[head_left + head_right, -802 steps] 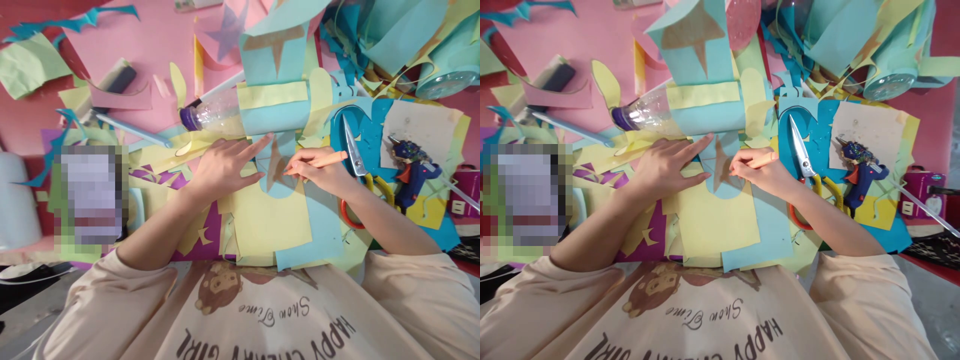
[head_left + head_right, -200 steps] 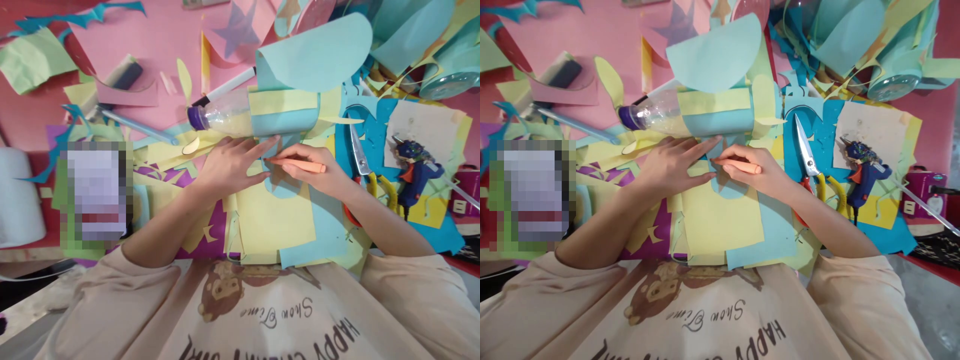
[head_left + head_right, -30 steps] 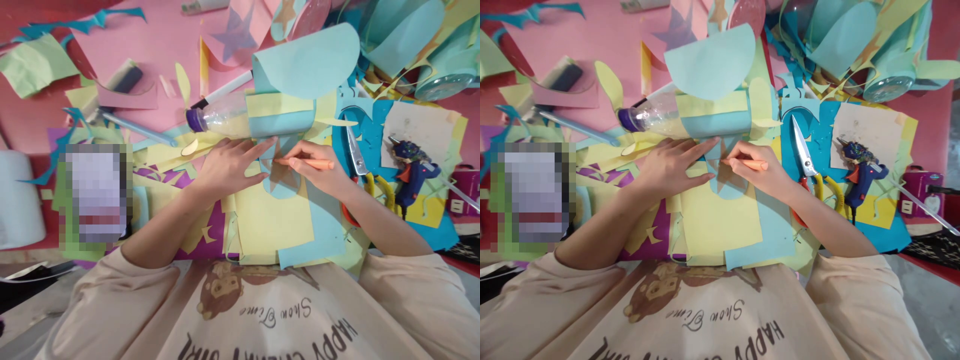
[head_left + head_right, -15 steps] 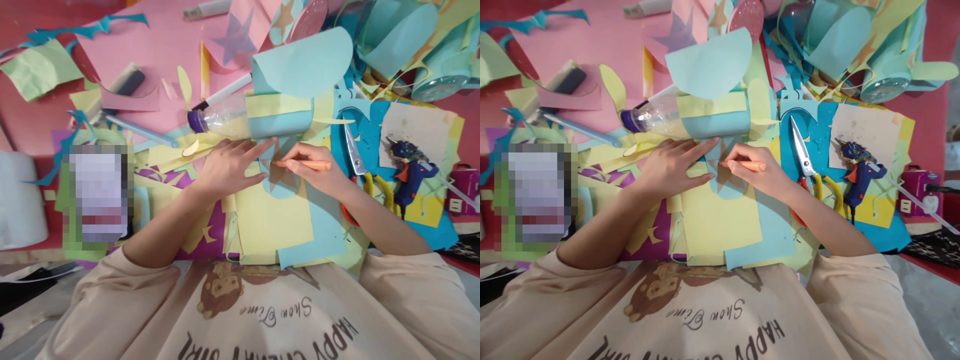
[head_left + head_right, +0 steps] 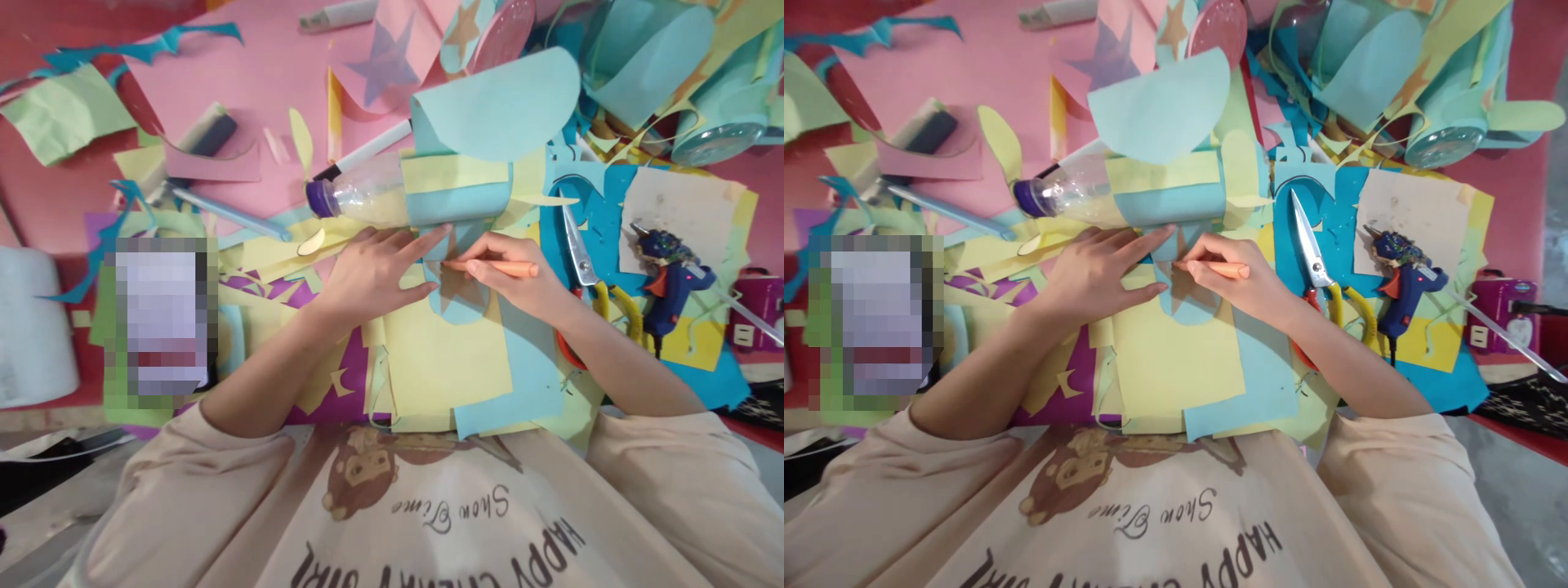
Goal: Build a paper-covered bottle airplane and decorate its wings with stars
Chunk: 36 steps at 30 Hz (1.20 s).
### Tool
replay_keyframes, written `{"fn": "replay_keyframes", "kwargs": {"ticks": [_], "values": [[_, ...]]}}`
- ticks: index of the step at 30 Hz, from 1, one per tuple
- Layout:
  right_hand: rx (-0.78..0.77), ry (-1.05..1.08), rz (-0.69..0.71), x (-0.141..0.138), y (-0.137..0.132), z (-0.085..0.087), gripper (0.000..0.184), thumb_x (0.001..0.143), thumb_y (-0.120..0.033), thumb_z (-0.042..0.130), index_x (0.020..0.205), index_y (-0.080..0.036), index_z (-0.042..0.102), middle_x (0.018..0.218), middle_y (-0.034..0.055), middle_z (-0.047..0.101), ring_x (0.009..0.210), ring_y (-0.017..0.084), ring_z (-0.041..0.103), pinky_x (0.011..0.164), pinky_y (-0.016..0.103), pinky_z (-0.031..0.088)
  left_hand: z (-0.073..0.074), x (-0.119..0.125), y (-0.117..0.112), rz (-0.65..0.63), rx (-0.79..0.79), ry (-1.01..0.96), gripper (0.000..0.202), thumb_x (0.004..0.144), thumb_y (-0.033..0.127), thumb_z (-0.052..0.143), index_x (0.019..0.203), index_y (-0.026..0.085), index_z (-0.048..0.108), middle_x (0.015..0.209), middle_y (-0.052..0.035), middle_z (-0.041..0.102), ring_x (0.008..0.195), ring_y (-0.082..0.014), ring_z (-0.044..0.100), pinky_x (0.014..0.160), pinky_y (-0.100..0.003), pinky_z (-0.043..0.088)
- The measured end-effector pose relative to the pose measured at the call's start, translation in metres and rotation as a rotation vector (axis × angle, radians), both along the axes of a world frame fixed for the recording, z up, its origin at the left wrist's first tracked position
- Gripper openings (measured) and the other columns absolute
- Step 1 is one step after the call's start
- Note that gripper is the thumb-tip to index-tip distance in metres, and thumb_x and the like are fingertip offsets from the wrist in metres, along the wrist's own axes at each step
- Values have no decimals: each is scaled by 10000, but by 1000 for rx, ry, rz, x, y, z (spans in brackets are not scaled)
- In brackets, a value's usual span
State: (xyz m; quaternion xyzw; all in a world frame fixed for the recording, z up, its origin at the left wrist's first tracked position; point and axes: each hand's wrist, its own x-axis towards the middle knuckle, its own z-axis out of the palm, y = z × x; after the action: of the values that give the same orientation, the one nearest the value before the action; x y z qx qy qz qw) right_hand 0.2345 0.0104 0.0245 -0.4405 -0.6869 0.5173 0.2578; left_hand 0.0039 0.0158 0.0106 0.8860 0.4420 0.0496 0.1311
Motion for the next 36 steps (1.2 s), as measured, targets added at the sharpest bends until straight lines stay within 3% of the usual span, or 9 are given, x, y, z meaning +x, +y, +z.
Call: {"fn": "replay_keyframes", "kwargs": {"ticks": [10,15,20,25,36], "values": [[-10,3,19,-2,-1,-1,268,909,-417,595,917,-164,682,826,19,674,699,114,541,613,232,382,-1,-1,0,-2,3,0,589,886,406,545,1439,228,452,1006,-84,696,944,-261,659,817,-366,486],[25,1,-22,-1,-1,1,252,905,-392,600,846,-160,679,774,12,657,678,110,528,605,232,376,0,-1,0,-5,8,2,596,880,398,554,1443,233,442,1011,-82,694,946,-257,657,816,-363,484],[-18,7,31,-2,-1,2,240,907,-388,598,943,-168,688,827,16,679,707,119,560,622,237,390,-1,-1,0,4,-18,-21,590,883,393,554,1440,232,446,1003,-86,693,946,-265,658,823,-375,482],[66,4,-52,-2,-1,1,209,905,-342,595,810,-163,646,729,-8,620,638,97,492,580,234,350,-1,-1,0,-12,14,10,601,881,404,552,1445,226,442,1013,-81,697,939,-256,662,805,-354,483],[47,11,-52,-2,0,2,215,893,-352,600,769,-176,605,709,-12,616,615,97,488,569,240,346,1,0,0,-4,7,24,596,878,411,543,1439,232,452,995,-70,699,933,-245,656,804,-340,479]]}}
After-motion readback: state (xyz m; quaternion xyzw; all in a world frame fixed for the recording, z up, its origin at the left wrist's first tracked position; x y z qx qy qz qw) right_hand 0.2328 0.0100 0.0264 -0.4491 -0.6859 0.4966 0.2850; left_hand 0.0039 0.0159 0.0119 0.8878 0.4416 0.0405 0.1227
